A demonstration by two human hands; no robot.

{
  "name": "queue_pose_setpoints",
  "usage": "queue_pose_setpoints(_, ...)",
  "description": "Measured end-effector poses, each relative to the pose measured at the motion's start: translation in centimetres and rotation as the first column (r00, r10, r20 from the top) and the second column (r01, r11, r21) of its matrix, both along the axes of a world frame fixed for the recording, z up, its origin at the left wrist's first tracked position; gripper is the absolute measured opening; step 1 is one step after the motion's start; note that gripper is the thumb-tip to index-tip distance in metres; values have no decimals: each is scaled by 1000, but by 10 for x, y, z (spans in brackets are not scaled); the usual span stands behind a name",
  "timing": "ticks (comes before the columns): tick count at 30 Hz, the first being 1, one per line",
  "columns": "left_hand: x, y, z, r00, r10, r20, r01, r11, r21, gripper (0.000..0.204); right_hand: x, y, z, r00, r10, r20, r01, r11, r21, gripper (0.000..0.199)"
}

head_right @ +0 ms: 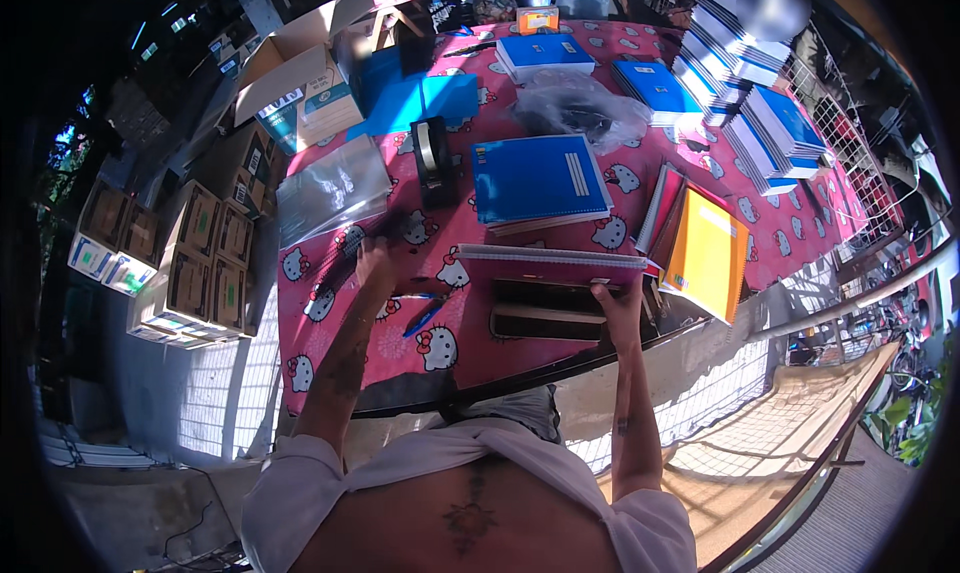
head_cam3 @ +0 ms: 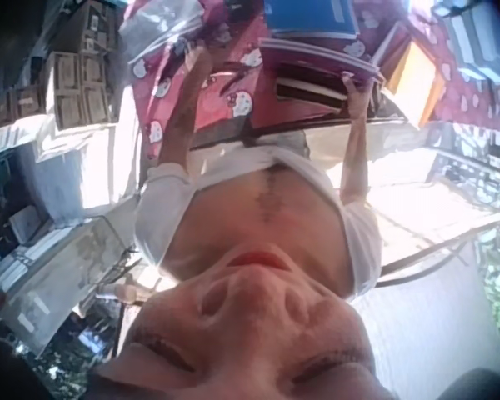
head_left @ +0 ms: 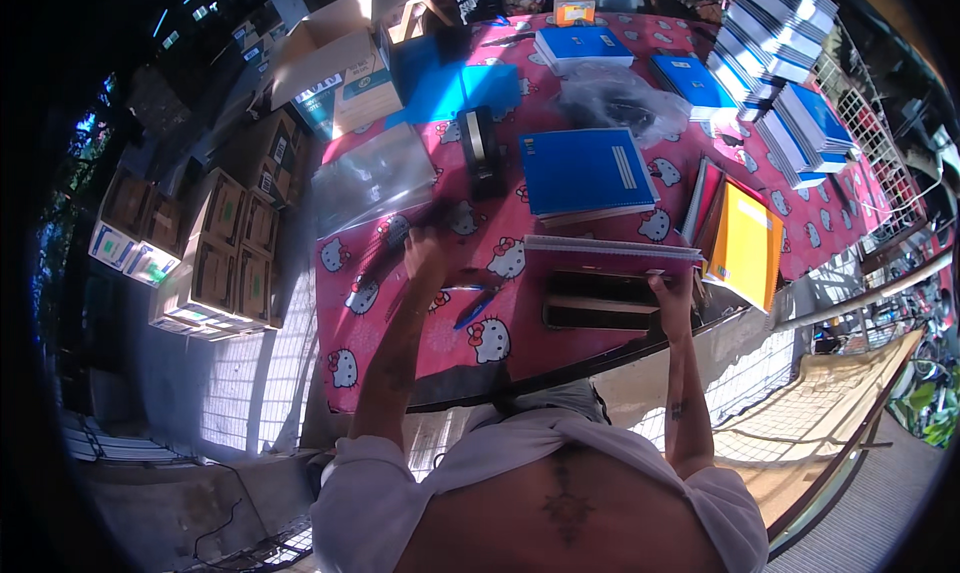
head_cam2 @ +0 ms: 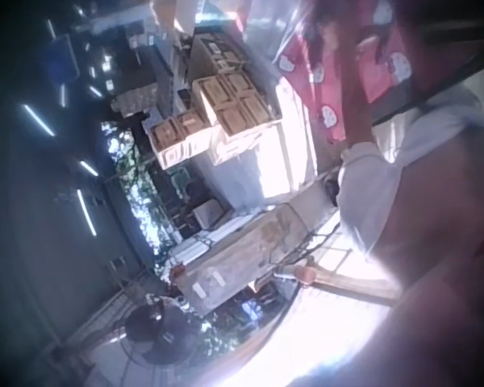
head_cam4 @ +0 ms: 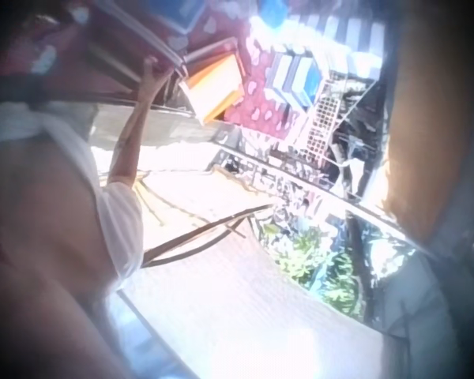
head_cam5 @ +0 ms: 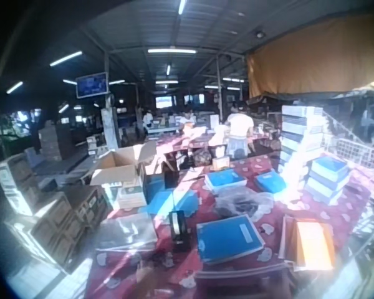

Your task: The person organizes and packs various colored notebooks by hand. The person stacks notebooks of the same color together and places them into a cardboard box on the table.

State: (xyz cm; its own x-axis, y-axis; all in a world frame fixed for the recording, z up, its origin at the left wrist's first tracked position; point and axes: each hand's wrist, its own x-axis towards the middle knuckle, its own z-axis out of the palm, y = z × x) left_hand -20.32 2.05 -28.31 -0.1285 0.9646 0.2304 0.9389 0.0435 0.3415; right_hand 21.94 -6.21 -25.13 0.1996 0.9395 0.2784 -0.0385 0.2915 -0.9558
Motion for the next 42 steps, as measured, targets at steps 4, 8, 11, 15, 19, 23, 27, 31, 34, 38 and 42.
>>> queue_pose_setpoints(4, -20, 6, -13, 1000, 1, 4, -2, 970, 242, 39, -27, -11, 69, 881, -367, 298, 242, 891, 384, 79)
queue_pose_setpoints(8, 27, -5, 47, 963, -171, 210, 87, 929, 359, 35, -110, -18, 129, 356, -348, 867, -192, 881, 432, 57)
queue_pose_setpoints(11, 62, -31, 87, 826, -371, 425, 236, 912, 336, 29, -130, 17, 106, 395, -273, 877, -221, 898, 380, 41)
queue_pose_setpoints(15, 85, -53, 93, 716, -557, 421, 278, 780, 560, 23, -137, 41, 92, 515, -190, 836, -200, 922, 333, 13)
queue_pose_setpoints(19, 94, -62, 98, 786, -545, 293, 316, 761, 567, 19, -139, 46, 91, 536, -193, 822, -195, 919, 342, 8)
queue_pose_setpoints(23, 97, -59, 98, 796, -476, 374, 256, 824, 505, 13, -138, 48, 93, 541, -162, 825, -194, 931, 310, 8)
queue_pose_setpoints(27, 100, -62, 107, 773, -446, 451, 261, 871, 416, 9, -138, 47, 96, 570, -169, 804, -181, 929, 323, 9)
queue_pose_setpoints(31, 96, -54, 103, 784, -448, 430, 269, 869, 416, 12, -139, 47, 96, 555, -174, 813, -177, 931, 319, 10)
queue_pose_setpoints(34, 93, -52, 103, 831, -401, 386, 281, 901, 331, 17, -140, 46, 96, 548, -196, 813, -168, 927, 336, 9)
queue_pose_setpoints(38, 93, -47, 101, 854, -389, 345, 291, 907, 303, 20, -140, 45, 90, 557, -202, 806, -170, 922, 349, 6)
queue_pose_setpoints(42, 93, -43, 109, 852, -440, 283, 349, 881, 320, 13, -140, 42, 97, 541, -181, 821, -195, 923, 332, 13)
